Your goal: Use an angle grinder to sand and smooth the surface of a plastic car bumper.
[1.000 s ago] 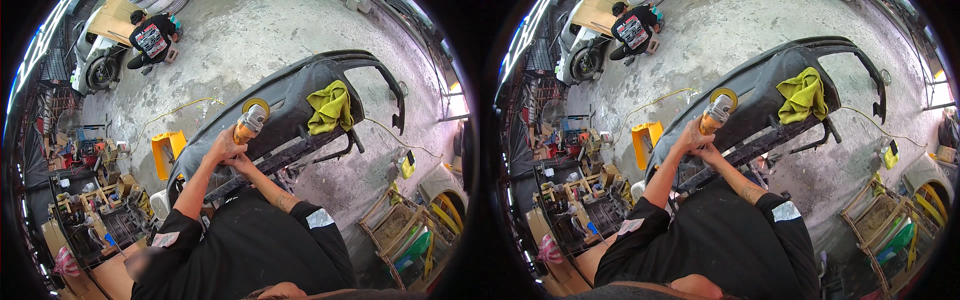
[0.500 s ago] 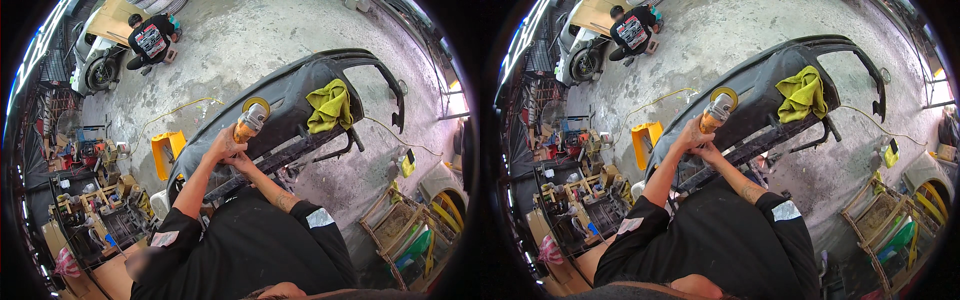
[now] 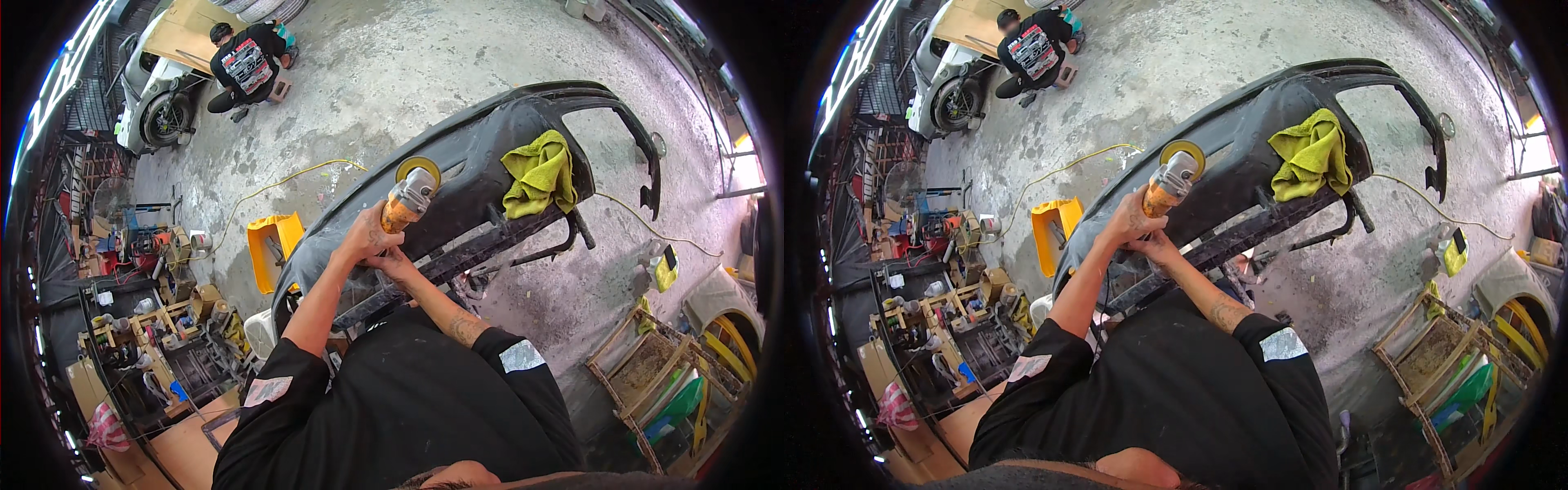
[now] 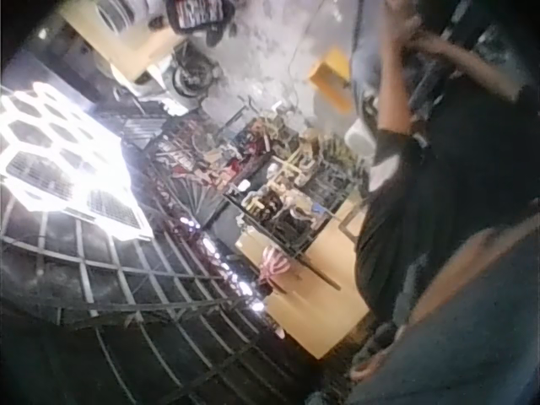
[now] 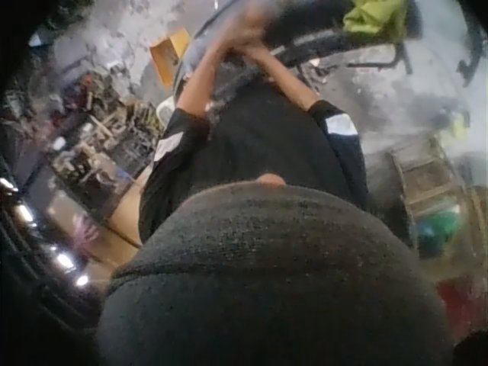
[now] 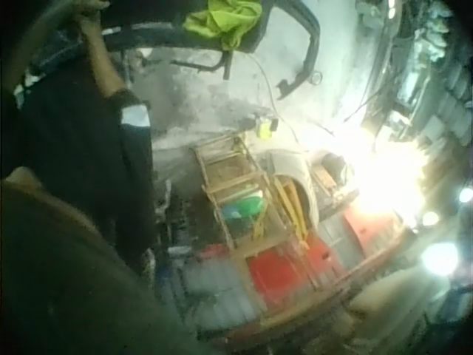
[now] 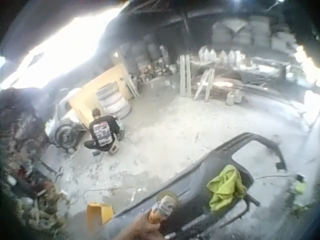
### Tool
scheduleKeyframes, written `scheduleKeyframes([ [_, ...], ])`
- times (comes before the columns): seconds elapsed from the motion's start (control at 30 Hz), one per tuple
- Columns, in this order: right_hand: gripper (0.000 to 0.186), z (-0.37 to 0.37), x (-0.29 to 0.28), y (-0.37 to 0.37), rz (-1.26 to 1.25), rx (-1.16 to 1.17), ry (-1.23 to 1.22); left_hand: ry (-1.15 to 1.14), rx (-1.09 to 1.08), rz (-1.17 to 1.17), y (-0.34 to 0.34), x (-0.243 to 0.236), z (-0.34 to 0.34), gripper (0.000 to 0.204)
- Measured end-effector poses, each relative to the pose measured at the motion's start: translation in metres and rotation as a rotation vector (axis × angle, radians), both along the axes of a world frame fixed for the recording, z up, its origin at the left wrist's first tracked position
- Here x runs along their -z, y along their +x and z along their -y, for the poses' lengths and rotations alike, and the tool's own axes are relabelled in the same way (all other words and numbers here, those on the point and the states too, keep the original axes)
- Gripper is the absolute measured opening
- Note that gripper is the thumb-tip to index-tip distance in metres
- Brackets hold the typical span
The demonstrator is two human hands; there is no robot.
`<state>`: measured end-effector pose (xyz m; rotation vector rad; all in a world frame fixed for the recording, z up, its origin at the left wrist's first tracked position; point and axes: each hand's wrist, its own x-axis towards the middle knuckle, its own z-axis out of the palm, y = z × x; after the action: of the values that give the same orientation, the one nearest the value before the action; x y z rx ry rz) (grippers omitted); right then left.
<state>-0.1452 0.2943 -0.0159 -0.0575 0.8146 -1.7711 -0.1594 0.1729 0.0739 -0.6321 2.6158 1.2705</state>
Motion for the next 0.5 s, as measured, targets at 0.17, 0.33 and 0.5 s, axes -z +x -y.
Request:
scheduleKeyframes([
  [0.17, 0.082, 0.0, 0.003, 0.002, -0.003, -0.006, 0.028, -0.056, 0.029, -0.005, -0.001, 0.001, 0.0, 0.057],
  [0.33, 0.082, 0.001, 0.013, 0.003, -0.023, -0.015, 0.024, -0.06, 0.036, 0.012, 0.0, 0.004, 0.002, 0.057],
  [0.5, 0.078, 0.001, 0.011, 0.002, -0.012, -0.009, -0.008, -0.037, 0.029, 0.004, 0.0, 0.004, 0.002, 0.057],
])
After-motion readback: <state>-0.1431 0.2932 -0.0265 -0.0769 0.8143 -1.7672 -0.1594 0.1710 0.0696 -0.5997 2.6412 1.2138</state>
